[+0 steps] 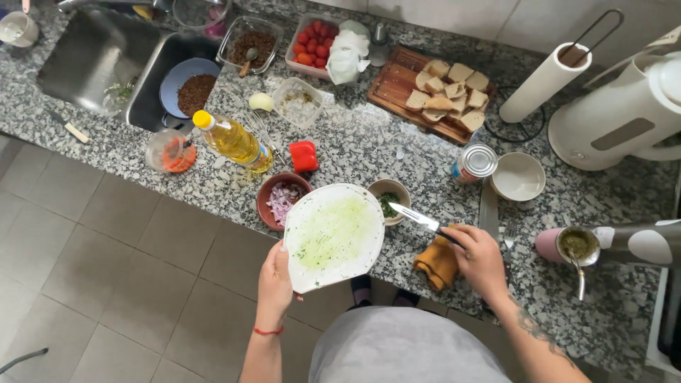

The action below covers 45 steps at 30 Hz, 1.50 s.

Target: The person mixes chopped herbs with oil in a small bowl and adds the mixture to a container of cooked lentils. They then scrape remaining herbs from a plate into a bowl, wash the plate in the sink, and place it on the counter.

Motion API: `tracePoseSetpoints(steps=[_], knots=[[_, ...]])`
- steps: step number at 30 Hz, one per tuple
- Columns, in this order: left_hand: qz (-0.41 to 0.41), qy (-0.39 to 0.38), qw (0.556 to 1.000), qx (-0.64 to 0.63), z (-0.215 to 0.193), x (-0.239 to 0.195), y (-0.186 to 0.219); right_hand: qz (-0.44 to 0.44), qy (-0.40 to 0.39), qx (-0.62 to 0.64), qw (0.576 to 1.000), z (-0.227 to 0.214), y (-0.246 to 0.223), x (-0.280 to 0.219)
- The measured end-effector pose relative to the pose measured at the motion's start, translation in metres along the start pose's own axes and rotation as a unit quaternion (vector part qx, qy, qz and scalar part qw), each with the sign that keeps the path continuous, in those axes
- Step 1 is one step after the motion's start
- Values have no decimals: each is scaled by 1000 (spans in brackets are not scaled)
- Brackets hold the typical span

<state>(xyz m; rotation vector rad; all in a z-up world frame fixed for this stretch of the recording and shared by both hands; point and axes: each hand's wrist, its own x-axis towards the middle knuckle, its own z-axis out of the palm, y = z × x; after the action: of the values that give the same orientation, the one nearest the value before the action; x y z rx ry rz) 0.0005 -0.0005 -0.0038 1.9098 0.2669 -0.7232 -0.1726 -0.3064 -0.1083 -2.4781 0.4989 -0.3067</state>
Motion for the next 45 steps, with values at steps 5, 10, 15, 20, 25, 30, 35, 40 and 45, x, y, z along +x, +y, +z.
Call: tracePoseSetpoints(steps=[5,10,15,20,25,30,35,40,45], knots=[[-2,-2,1000,4,-4,-3,-1,92,18,17,995,-12,-5,-5],[29,20,999,-15,-11,-13,1,248,-50,93,963,5,-54,66],[10,43,999,0,-25,-28,2,191,-79,71,976,59,-42,109],[-33,86,995,-25,-31,-42,5,192,-2,12,981,47,-23,115],[32,41,998,18,-23,-16,-36,234,10,30,972,33,-20,107],[60,-55,996,-44,35,3,-52,265,72,91,957,-18,-53,94],[95,-115,986,-71,93,59,-88,233,151,89,957,-21,-44,81],[169,-115,977,61,105,74,-79,254,114,106,955,-17,-59,83],[206,-73,955,201,83,43,-58,249,42,147,956,17,-64,121]])
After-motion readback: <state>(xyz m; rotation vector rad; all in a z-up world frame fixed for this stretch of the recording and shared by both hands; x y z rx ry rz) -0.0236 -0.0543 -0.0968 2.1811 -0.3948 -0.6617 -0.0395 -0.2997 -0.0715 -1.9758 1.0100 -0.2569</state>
